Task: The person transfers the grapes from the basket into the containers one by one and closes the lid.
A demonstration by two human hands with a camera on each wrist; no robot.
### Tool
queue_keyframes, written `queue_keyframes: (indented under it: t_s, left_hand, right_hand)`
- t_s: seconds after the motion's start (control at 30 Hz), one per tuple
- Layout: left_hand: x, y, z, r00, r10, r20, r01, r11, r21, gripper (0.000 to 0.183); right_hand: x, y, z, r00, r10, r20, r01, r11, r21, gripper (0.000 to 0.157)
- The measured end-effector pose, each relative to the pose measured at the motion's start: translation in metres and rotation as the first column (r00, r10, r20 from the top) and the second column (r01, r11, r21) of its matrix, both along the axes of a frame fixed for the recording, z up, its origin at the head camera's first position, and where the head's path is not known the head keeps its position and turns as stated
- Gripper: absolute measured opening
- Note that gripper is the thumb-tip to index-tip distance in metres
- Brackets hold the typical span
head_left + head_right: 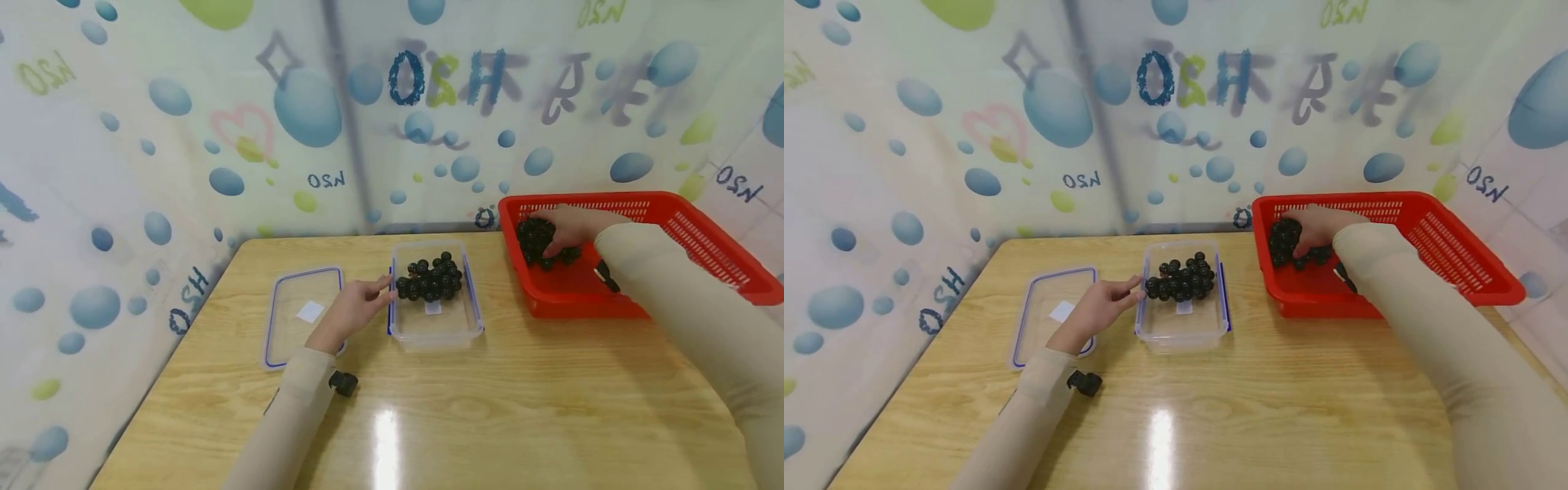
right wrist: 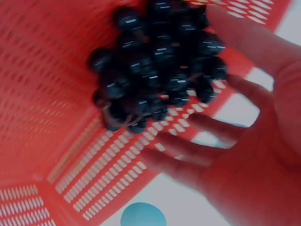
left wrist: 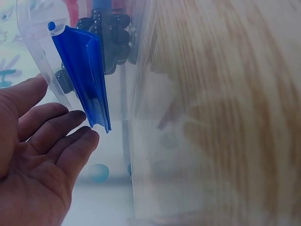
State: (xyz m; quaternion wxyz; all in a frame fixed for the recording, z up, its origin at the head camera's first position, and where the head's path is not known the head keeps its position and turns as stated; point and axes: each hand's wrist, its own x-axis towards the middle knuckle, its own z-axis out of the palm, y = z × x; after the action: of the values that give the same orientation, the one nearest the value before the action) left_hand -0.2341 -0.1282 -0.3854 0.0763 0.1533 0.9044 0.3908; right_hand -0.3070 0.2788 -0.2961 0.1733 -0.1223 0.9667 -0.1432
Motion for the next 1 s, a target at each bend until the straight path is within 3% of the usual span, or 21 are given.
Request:
queue_keyframes:
  t_s: [0.1,0.27,0.57,0.77,1.0]
  left_hand:
    - [0.0,0.001,0.0,1.0,0.008,0.014,-0.008,1.0,-0.003,0.051]
    - [-0.001,0.0,-0.002,1.0,0.015,0.015,-0.015,1.0,0.0,0.051]
    - [-0.001,0.0,-0.002,1.0,0.014,0.014,-0.015,1.0,0.018,0.05]
    - [-0.001,-0.001,-0.002,1.0,0.001,0.017,-0.002,1.0,0.025,0.05]
    - [-0.003,-0.001,-0.001,1.0,-0.026,0.004,0.026,1.0,0.006,0.051]
  right_hand:
    - [-0.003,-0.002,-0.007,1.0,0.005,0.004,-0.005,1.0,0.0,0.082]
    - [-0.009,-0.005,-0.018,0.998,-0.054,0.017,0.054,0.999,-0.004,0.088]
    - [-0.015,0.003,-0.038,0.999,-0.034,-0.025,0.036,0.995,0.09,0.11]
    - [-0.017,0.01,-0.04,0.996,-0.04,-0.078,0.047,0.995,0.086,0.101]
    - [-0.02,0.013,-0.039,0.996,-0.082,-0.029,0.082,0.996,0.023,0.086]
